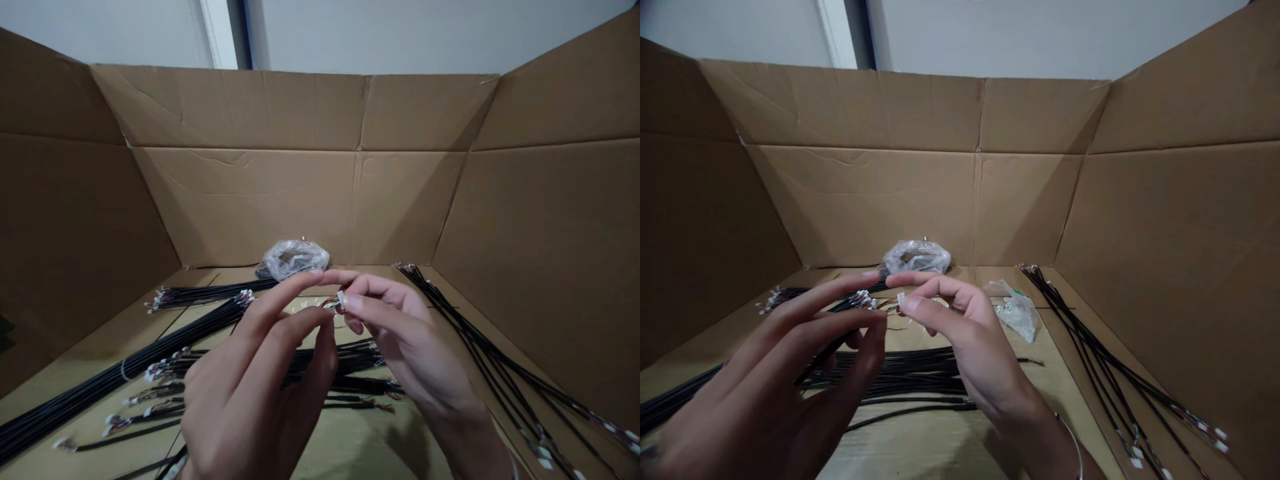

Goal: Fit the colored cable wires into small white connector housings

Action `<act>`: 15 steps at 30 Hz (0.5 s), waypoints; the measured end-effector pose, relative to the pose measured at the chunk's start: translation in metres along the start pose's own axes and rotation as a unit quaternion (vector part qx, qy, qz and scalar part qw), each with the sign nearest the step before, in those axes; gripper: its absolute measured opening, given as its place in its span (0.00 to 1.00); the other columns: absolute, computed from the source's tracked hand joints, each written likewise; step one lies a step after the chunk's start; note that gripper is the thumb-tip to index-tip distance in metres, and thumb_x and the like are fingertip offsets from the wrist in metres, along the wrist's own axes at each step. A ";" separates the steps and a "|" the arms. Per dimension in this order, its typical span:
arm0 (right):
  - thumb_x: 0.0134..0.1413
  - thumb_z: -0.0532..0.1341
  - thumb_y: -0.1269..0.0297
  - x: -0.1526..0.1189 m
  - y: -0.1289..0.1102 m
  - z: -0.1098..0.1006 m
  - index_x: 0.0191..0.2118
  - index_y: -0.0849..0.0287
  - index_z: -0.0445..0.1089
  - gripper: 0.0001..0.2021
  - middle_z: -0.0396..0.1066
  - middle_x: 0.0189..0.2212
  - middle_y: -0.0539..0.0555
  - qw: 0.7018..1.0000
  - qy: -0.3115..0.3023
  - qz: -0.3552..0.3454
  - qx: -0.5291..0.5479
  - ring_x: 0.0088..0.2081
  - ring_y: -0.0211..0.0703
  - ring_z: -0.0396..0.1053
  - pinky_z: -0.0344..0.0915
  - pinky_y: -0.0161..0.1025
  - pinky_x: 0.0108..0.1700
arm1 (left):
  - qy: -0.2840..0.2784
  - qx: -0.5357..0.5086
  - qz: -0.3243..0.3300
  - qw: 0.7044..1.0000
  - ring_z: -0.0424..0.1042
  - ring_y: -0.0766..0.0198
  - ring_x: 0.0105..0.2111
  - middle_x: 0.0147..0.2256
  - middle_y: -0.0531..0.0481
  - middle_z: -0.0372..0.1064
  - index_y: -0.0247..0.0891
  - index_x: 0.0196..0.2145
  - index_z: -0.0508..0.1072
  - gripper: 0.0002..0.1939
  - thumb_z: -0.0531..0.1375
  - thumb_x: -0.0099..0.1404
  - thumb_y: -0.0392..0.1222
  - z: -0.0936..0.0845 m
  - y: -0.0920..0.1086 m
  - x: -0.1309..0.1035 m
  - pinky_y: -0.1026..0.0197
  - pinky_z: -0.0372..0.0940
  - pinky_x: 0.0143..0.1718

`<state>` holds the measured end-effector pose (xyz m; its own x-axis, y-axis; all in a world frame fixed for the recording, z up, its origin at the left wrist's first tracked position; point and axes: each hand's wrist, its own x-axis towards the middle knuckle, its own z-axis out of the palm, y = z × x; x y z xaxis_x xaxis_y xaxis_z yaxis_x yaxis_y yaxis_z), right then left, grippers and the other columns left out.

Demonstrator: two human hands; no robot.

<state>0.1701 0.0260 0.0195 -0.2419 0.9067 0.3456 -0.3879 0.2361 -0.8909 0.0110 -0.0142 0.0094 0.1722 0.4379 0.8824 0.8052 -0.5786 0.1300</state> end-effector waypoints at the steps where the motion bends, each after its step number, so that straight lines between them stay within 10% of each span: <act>1: 0.57 0.68 0.68 0.000 0.000 -0.001 0.26 0.54 0.77 0.08 0.82 0.45 0.50 1.000 0.001 0.004 0.001 0.46 0.45 0.74 0.65 0.41 0.46 | -0.008 -0.001 0.001 1.000 0.82 0.62 0.44 0.57 0.50 0.75 0.47 0.47 0.71 0.10 0.59 0.71 0.35 0.001 0.001 0.000 0.63 0.73 0.42; 6: 0.56 0.69 0.66 0.001 0.001 -0.003 0.28 0.55 0.79 0.06 0.81 0.45 0.52 1.000 0.003 0.016 -0.003 0.37 0.42 0.71 0.63 0.40 0.35 | 0.010 0.010 -0.036 0.999 0.82 0.61 0.39 0.55 0.50 0.76 0.47 0.44 0.72 0.07 0.58 0.71 0.36 0.005 0.003 -0.001 0.58 0.74 0.42; 15: 0.57 0.68 0.70 -0.001 0.000 0.000 0.28 0.54 0.78 0.07 0.81 0.48 0.50 1.000 -0.005 -0.008 -0.013 0.53 0.47 0.73 0.65 0.45 0.58 | 0.043 0.051 -0.055 0.996 0.80 0.64 0.32 0.54 0.51 0.77 0.47 0.44 0.71 0.08 0.59 0.70 0.34 0.010 0.007 -0.003 0.58 0.71 0.35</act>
<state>0.1703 0.0253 0.0190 -0.2445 0.8990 0.3633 -0.3683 0.2605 -0.8925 0.0223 -0.0127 0.0033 0.0344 0.4317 0.9014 0.8704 -0.4561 0.1852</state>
